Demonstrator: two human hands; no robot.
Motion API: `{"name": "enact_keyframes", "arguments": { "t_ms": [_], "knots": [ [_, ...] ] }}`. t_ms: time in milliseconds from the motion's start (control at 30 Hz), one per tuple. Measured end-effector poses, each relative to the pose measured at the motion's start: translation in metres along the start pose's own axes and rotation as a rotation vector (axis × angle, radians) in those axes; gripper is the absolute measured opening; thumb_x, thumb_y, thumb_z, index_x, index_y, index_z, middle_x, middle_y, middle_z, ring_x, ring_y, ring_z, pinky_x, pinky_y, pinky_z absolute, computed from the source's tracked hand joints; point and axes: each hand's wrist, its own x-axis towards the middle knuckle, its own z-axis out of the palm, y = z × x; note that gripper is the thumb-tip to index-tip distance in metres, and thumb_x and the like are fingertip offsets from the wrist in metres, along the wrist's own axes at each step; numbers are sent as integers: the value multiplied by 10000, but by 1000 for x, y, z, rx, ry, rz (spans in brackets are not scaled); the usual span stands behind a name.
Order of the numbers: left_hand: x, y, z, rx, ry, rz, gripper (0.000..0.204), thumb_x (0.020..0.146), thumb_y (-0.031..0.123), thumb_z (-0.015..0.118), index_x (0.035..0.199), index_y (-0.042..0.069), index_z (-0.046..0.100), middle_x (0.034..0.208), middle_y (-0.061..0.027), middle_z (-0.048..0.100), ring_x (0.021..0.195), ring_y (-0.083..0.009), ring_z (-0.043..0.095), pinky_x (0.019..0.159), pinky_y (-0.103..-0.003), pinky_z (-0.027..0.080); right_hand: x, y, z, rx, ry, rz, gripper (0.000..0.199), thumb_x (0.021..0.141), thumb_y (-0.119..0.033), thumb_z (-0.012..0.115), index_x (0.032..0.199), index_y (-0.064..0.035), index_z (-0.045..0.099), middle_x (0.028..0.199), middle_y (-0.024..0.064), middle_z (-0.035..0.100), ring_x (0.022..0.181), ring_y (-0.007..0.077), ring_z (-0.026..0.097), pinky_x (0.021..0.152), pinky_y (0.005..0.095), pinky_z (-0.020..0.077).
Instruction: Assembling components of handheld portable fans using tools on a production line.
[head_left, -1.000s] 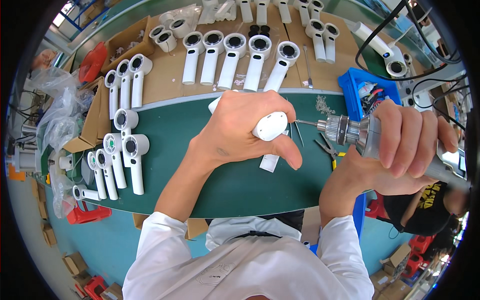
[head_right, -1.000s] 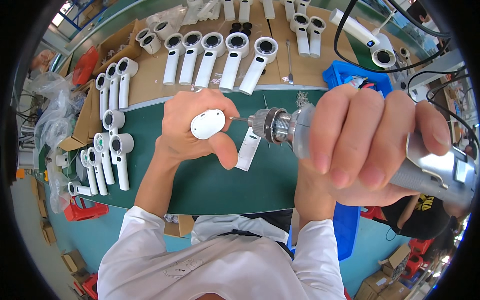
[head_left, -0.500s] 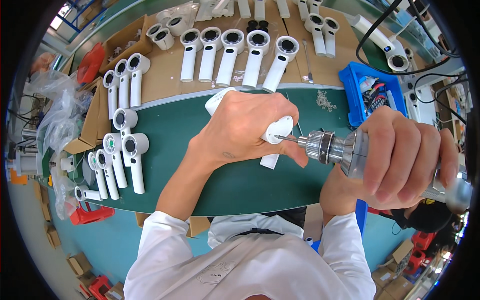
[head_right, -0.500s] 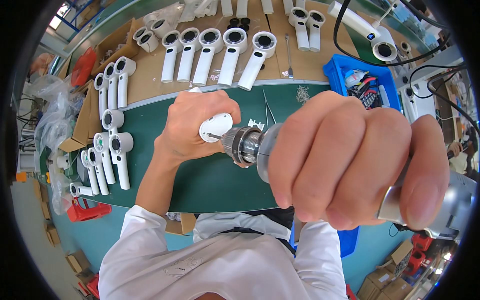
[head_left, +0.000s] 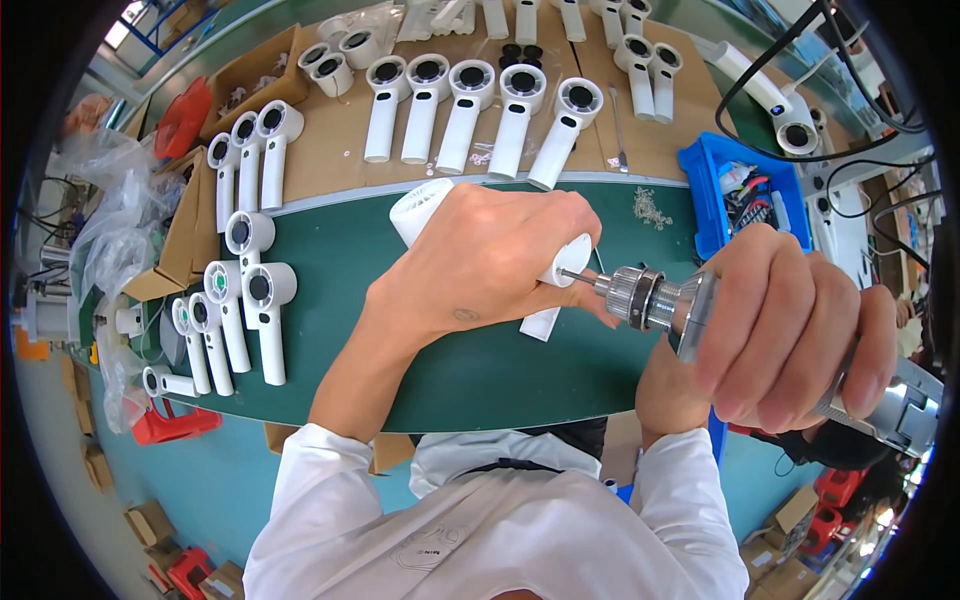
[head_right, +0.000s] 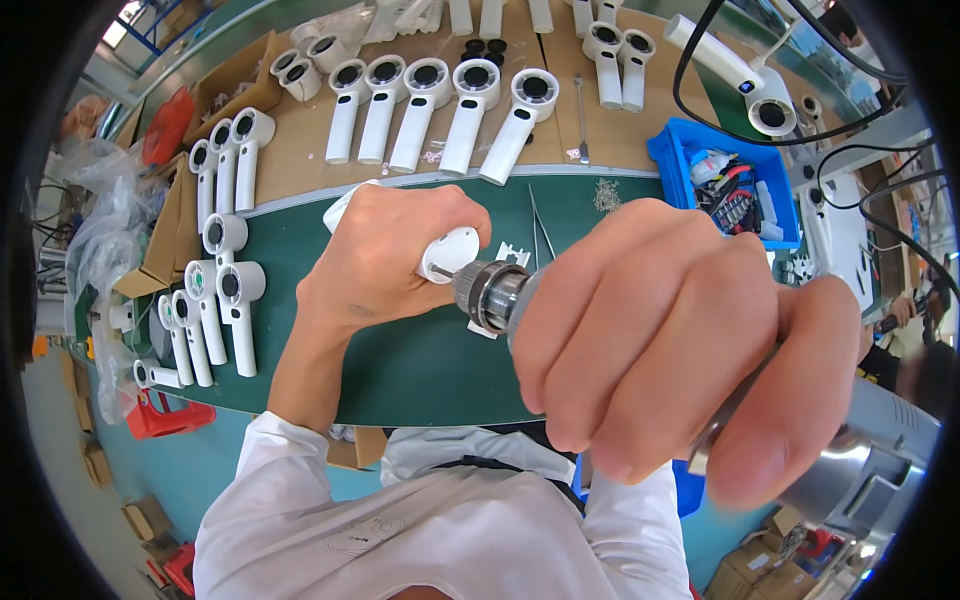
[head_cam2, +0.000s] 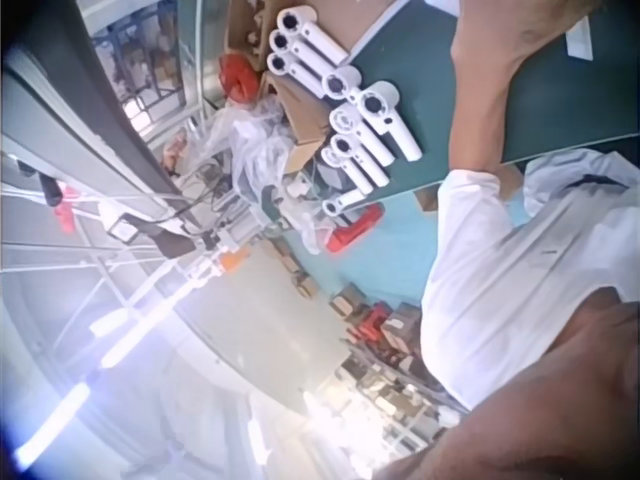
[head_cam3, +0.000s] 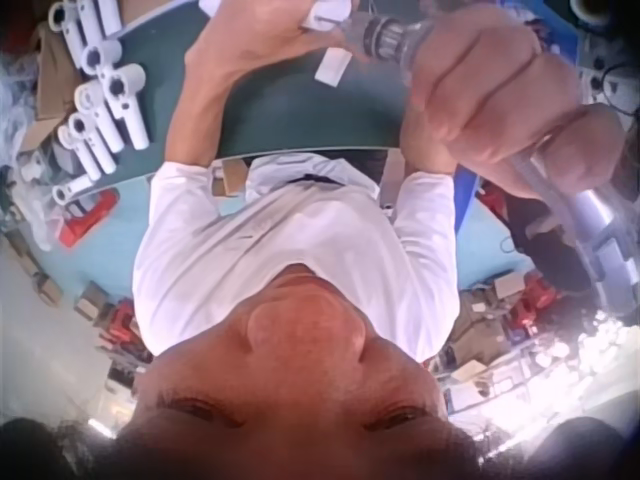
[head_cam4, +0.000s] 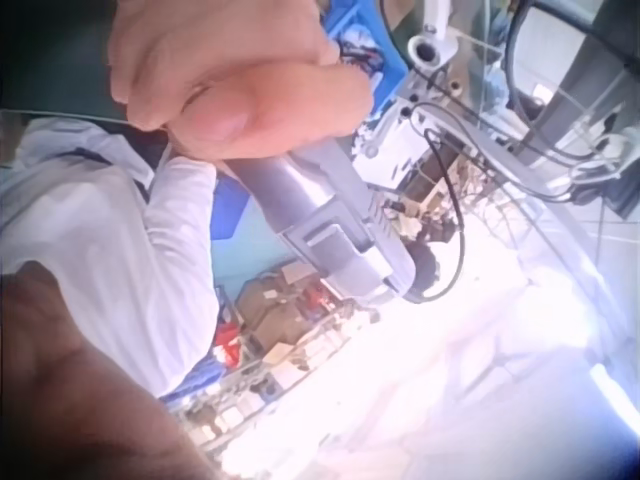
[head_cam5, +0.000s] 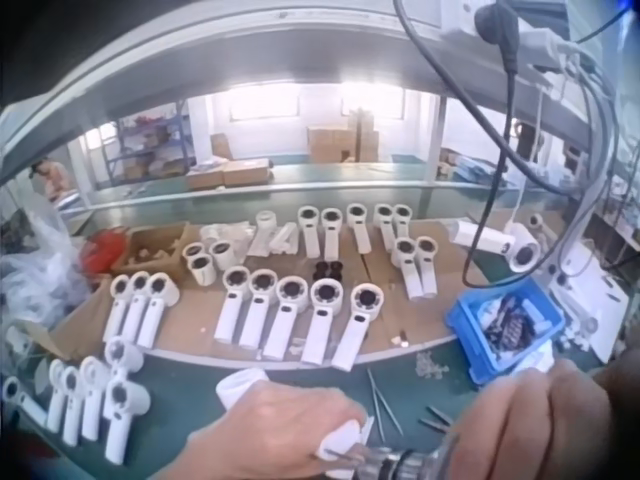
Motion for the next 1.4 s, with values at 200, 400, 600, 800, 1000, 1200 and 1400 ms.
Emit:
{"name": "enact_keyframes", "arguments": {
  "t_ms": [200, 400, 600, 800, 1000, 1200, 1400],
  "knots": [
    [-2, -1, 0, -5, -19, -13, 354, 580, 104, 808, 872, 91, 607, 696, -23, 570, 532, -226, 521, 455, -327, 379, -3, -1, 2, -51, 81, 59, 83, 834, -39, 641, 837, -55, 560, 697, 91, 649, 467, 157, 614, 433, 256, 541],
    [-3, 1, -3, 28, -30, -16, 379, 569, 105, 811, 886, 96, 602, 686, -20, 579, 516, -215, 525, 444, -319, 381, -5, 3, 9, -39, 163, 31, 177, 834, -21, 599, 710, -94, 495, 608, 49, 606, 415, 117, 556, 399, 236, 506],
    [-4, 4, -5, 40, -110, -80, 389, 567, 110, 816, 888, 102, 596, 689, -25, 586, 531, -225, 535, 456, -327, 390, -3, 4, 15, -74, 210, 56, 229, 868, -40, 548, 668, -112, 463, 561, 22, 558, 388, 97, 512, 382, 232, 487],
    [-3, 1, -3, 16, -56, -66, 357, 625, 157, 822, 887, 98, 587, 690, -53, 590, 565, -257, 556, 496, -343, 420, -5, 13, 7, 69, 177, -27, 58, 843, -40, 611, 860, -93, 597, 570, 6, 566, 422, 92, 534, 398, 230, 494],
    [0, -12, -12, 288, -84, -197, 338, 712, 267, 831, 850, 76, 589, 653, -73, 587, 588, -276, 569, 515, -337, 435, 2, -28, -11, 21, 276, 103, 127, 789, -125, 610, 909, -85, 604, 588, -18, 561, 455, 87, 507, 465, 224, 469],
    [-1, -16, -26, 309, 91, -210, 215, 793, 193, 798, 796, 53, 635, 621, -38, 582, 537, -133, 528, 512, -277, 428, -23, -45, -51, -423, 721, 225, 800, 826, -762, 392, 1019, -2, 549, 644, 27, 460, 569, 160, 435, 571, 298, 374],
    [1, -11, -7, 141, 56, -228, 154, 814, 196, 745, 829, 108, 620, 645, -71, 622, 556, -247, 593, 512, -340, 449, -105, -38, -123, -989, 915, 320, 533, 883, -552, 544, 963, -25, 566, 634, 60, 457, 549, 192, 443, 565, 371, 417]
  ]
}}
